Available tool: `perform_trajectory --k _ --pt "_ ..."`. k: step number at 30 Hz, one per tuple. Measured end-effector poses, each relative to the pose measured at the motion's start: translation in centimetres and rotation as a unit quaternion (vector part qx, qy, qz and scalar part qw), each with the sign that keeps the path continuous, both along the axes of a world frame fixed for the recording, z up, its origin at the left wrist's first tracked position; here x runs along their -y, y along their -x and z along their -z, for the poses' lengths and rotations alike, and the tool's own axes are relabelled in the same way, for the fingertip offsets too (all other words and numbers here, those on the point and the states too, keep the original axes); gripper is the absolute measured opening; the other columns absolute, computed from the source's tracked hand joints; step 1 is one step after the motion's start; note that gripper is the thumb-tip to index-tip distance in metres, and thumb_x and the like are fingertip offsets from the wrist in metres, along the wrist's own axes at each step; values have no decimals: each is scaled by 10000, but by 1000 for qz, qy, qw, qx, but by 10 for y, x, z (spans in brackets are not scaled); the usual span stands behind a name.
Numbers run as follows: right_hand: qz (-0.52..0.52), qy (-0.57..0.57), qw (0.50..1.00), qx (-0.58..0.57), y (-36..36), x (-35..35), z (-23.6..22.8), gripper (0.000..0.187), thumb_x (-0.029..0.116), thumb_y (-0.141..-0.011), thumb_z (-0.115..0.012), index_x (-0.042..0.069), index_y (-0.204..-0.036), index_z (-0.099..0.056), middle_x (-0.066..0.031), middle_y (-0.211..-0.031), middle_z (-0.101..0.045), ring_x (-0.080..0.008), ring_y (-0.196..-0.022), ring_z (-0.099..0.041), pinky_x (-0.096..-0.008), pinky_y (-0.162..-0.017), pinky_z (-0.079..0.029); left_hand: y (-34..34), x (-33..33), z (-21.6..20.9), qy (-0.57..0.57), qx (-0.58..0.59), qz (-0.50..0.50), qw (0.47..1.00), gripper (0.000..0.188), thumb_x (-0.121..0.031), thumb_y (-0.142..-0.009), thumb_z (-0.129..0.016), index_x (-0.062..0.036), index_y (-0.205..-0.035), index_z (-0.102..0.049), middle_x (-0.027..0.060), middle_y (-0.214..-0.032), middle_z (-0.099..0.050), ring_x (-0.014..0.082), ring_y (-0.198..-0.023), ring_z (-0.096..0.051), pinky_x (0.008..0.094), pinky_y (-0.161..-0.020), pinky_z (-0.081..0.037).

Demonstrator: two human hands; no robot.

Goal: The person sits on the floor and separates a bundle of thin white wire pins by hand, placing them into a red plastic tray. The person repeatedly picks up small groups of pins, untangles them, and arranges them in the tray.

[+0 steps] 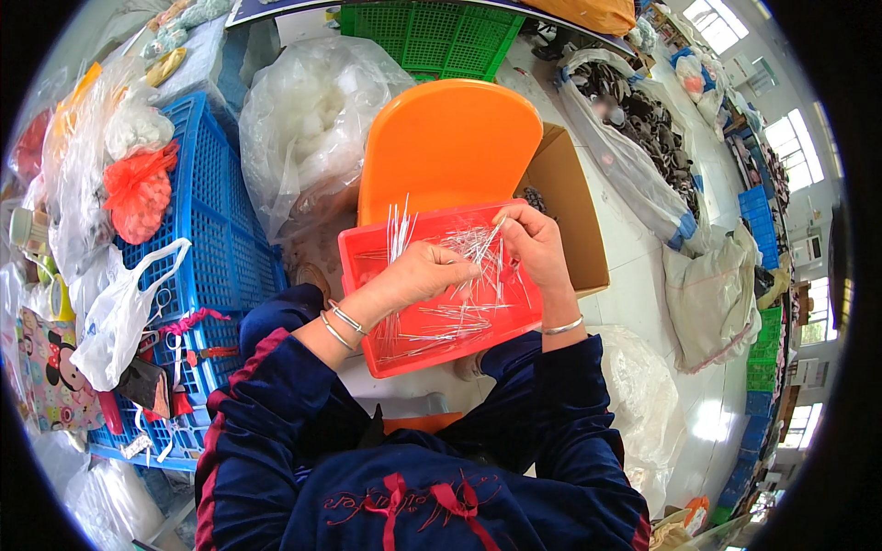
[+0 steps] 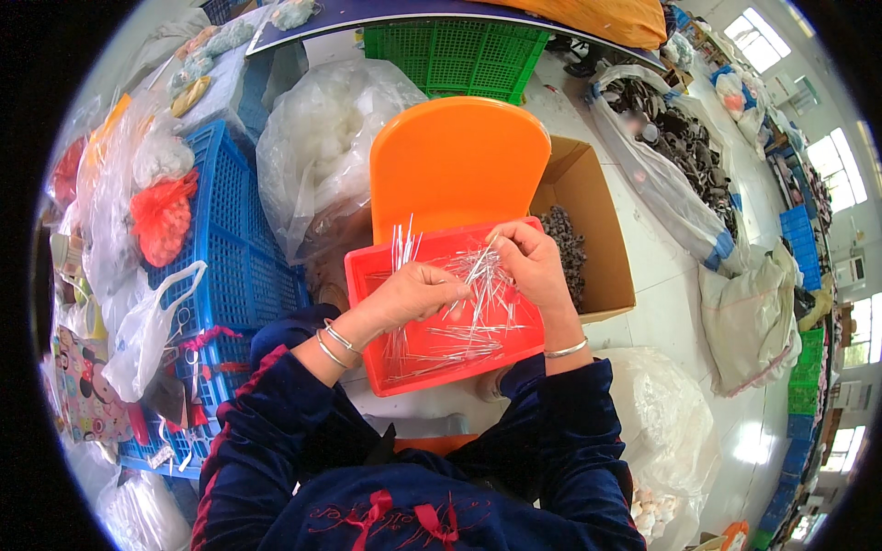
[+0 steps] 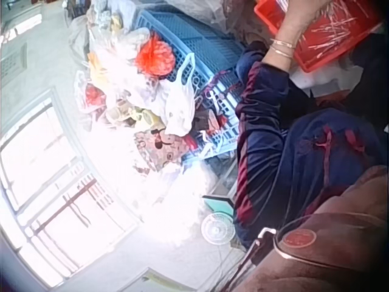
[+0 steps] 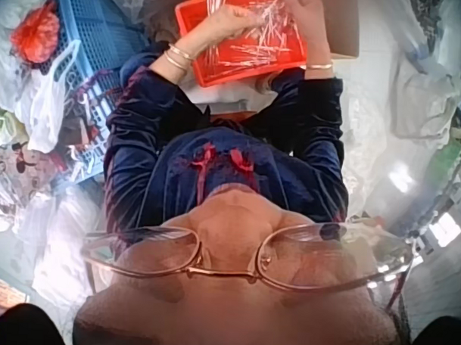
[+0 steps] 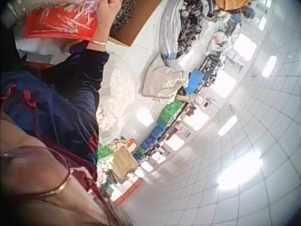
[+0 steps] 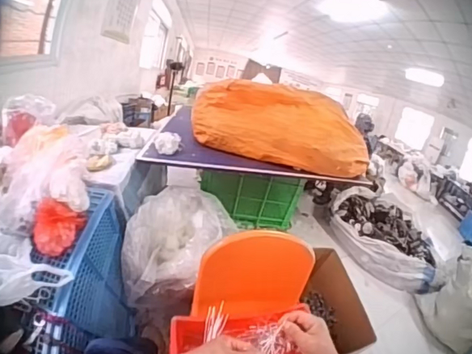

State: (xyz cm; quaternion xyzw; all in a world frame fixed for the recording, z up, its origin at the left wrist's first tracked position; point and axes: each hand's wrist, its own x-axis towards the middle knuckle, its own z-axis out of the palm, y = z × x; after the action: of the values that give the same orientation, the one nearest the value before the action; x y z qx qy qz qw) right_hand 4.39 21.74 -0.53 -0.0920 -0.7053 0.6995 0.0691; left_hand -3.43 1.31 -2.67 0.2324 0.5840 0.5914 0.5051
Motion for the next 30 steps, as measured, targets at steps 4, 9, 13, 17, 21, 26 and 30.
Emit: perform_trajectory --k 4,9,13,17,21,26,30 --pt "-31 101 994 8 0 4 -1 231 176 -975 -502 -5 -1021 -638 55 -658 -466 -11 -524 -364 -178 -462 -274 -4 -1 6 -14 -55 -26 998 253 -288 -931 -605 -63 -879 -710 -25 -633 -633 9 -466 -378 179 -432 -309" --pt "-32 70 997 10 0 17 1 325 239 -1001 -456 -18 -1091 -633 41 -639 -442 -31 -505 -336 -190 -457 -254 -5 -2 3 -29 -48 -28 998 264 -294 -944 -585 -76 -848 -701 -30 -622 -621 9 -473 -375 185 -438 -305" --pt "-43 144 989 1 0 18 2 321 234 -1004 -460 -25 -1096 -625 37 -637 -435 -42 -502 -329 -194 -457 -247 -4 2 -5 -49 10 5 999 270 -298 -960 -553 -83 -874 -692 -22 -633 -621 15 -471 -368 188 -433 -283" --pt "-47 215 976 0 0 19 0 304 234 -1003 -472 -28 -1041 -621 33 -633 -435 -50 -500 -334 -199 -457 -253 -5 3 -4 -68 45 19 997 268 -299 -966 -540 -82 -910 -687 -8 -650 -627 25 -466 -364 184 -431 -268" --pt "-49 230 972 -20 0 16 6 295 240 -1001 -479 -21 -965 -611 24 -632 -447 -58 -497 -348 -204 -459 -275 -4 3 -6 -72 53 28 996 269 -292 -965 -544 -72 -914 -689 -1 -657 -631 27 -467 -366 184 -431 -268" --pt "-17 205 979 -10 1 13 5 296 244 -999 -484 -13 -929 -613 25 -626 -450 -49 -500 -354 -201 -461 -291 -5 3 -6 -80 34 45 995 265 -264 -960 -554 -53 -881 -695 -1 -655 -633 24 -471 -373 185 -431 -283" --pt "28 48 997 44 3 19 -5 274 226 -993 -493 15 -852 -597 43 -618 -442 -25 -504 -343 -201 -453 -279 -5 4 -9 -67 7 37 997 268 -255 -960 -553 -53 -849 -690 -5 -649 -631 20 -484 -384 185 -438 -296"
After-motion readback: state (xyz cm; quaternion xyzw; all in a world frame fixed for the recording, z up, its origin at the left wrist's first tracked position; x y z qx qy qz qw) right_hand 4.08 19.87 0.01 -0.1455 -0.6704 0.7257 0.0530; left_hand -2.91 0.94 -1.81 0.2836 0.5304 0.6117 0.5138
